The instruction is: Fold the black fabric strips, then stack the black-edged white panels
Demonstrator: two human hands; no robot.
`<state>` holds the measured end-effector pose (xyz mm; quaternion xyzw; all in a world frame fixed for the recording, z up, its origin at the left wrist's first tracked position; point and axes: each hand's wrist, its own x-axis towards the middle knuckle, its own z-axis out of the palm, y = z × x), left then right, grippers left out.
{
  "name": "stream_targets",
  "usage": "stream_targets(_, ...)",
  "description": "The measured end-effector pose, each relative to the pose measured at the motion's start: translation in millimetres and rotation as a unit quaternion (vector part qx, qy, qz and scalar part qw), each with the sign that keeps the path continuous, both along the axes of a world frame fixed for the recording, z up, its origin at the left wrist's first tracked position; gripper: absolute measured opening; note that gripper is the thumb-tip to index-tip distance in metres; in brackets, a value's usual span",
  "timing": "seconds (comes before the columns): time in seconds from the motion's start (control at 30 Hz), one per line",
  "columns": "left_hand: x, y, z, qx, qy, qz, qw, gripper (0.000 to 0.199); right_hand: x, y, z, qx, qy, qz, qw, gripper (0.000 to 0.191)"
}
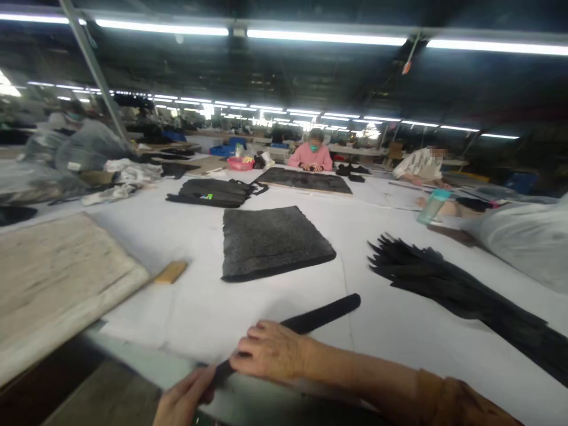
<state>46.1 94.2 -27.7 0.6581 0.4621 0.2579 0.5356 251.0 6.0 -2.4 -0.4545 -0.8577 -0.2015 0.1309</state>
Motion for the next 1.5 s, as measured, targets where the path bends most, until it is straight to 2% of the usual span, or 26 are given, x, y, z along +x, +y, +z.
stream_targets(0.1,4.0,-12.9,1.3,-0.055,-0.054,0.036,0.996,0.043,4.2,-10.7,7.9,-0.034,-0.005,0.006,0.999,0.018)
stream_targets(0.23,4.7,-20.9,-3.1,-0.130,-0.106,0.065,0.984,0.035,15.8,-17.6,3.8,-0.053,-0.003,0.009,0.999,0.020)
stream_targets(0.47,-9.7,-25.5,-14.4,-0.174,-0.152,0.097,0.968,0.029,29.0,-31.9,0.8,-0.056,0.024,-0.006,0.998,0.029)
stream_targets(0.73,-29.7,-24.3,-38.0,-0.200,-0.156,0.150,0.955,0.030,40.8,-41.9,-2.3,-0.032,0.030,-0.005,0.999,0.032)
stream_targets(1.03,-51.9,-18.0,-78.8,-0.215,-0.148,0.188,0.947,0.029,51.2,-49.0,-2.0,-0.013,0.000,0.001,1.000,0.032)
stream_targets(1.13,-62.3,-17.8,-86.5,-0.230,-0.148,0.196,0.942,0.031,50.8,-49.2,-1.4,-0.013,-0.007,-0.006,1.000,0.032)
stream_targets(1.33,-77.1,-25.4,-82.6,-0.261,-0.188,0.174,0.931,0.036,55.8,-51.3,-3.1,-0.024,0.009,-0.002,1.000,0.035)
stream_targets(1.5,-86.6,-27.4,-62.9,-0.279,-0.263,0.161,0.910,0.037,59.5,-53.0,-5.2,-0.025,0.024,-0.003,0.999,0.036)
